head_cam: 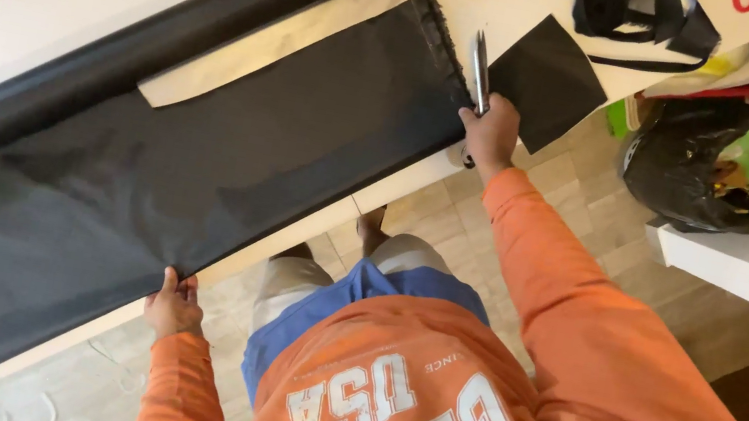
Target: Cutting a rectangular piece of black fabric from a roll using scissors on a workshop table.
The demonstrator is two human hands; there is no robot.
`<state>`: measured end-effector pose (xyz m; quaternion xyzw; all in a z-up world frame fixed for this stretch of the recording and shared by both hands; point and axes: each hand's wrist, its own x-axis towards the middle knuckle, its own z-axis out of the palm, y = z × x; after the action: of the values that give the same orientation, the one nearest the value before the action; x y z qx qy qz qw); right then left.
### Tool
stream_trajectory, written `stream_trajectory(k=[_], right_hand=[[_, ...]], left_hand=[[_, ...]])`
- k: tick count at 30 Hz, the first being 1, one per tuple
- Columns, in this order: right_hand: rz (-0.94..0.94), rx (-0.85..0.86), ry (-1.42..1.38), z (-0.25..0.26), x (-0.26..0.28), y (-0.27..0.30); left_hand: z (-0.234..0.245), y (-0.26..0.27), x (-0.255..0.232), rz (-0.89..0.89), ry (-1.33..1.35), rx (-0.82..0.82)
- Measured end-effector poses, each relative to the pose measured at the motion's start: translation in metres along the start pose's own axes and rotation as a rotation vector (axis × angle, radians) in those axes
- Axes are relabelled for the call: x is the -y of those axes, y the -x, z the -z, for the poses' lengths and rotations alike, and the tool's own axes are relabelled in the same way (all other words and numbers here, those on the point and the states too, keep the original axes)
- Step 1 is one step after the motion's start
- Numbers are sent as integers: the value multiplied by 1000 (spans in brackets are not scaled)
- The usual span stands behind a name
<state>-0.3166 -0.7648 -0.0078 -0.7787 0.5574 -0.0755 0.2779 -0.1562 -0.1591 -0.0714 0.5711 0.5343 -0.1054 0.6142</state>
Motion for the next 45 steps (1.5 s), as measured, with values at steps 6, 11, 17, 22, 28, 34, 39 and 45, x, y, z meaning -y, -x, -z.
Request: stream_trajectory(k=[6, 11, 17, 22, 28, 34, 39, 45], right_hand=[[-38, 20, -1, -15, -31, -15], [-114, 52, -33, -6, -23, -7], [-162, 39, -18, -3, -28, -7], [-147, 27, -11, 0, -22, 2], [-150, -23, -13, -3, -30, 8], [-165, -10, -31, -5, -36, 9], [-199, 3, -10, -8, -47, 6], [113, -240, 140, -15, -46, 6]], left_hand=[[-13, -6, -6, -31, 1, -84], [-22, 19, -3, -12, 87, -49], [-32, 18, 12, 11, 84, -19], [-38, 6, 10, -14, 6, -40], [-39, 5, 12, -21, -29, -41], [-24, -1, 24, -7, 15, -66], [-29, 7, 19, -1, -19, -76], [-29, -10, 26, -6, -53, -96]])
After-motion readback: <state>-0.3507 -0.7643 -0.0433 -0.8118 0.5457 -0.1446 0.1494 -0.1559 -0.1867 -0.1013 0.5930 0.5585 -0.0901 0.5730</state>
